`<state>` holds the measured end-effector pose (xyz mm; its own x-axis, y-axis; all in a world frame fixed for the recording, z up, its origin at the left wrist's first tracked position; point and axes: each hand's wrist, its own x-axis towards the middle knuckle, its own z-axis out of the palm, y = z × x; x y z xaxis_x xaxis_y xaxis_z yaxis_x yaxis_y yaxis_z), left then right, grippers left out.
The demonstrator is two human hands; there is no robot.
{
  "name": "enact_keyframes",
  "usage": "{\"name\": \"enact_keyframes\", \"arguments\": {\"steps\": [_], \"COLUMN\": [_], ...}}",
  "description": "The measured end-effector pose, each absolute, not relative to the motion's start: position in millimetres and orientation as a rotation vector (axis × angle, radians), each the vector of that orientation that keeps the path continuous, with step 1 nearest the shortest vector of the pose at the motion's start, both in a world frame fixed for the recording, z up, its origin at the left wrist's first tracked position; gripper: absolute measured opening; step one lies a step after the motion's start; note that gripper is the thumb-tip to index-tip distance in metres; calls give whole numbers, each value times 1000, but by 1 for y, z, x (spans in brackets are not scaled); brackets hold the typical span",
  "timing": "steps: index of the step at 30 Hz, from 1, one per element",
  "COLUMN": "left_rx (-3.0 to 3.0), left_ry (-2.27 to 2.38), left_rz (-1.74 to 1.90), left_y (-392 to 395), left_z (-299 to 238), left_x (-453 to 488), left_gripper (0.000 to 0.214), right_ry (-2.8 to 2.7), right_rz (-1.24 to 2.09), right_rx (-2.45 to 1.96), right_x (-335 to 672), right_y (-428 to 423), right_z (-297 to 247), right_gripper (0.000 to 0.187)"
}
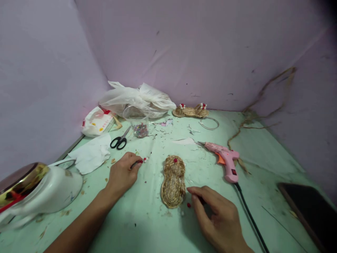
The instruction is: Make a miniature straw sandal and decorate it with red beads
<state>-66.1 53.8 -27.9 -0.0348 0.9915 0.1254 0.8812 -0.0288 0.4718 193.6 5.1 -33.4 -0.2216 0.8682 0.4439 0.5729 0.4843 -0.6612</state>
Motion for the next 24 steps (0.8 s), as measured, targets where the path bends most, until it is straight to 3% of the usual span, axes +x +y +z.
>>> {"name": "enact_keyframes", "arguments": {"steps": [10,18,24], "left_rx": [1459,660,665], "left_ry": [1868,1171,1241], "left_rz": [957,834,828], "left_y": [53,26,23], "left_z": [-17,-4,-15], "left_x": [-64,-28,-23], "left_gripper": [20,24,22], "right_ry": [-1823,-1436,-1986], "right_rz": [616,1143,1090], "right_rx": [-1240,-1433,-1590], "right_x": [189,191,205], "right_y": [1,7,9], "right_z": [-30,-14,-4], "right_gripper": [17,19,6]}}
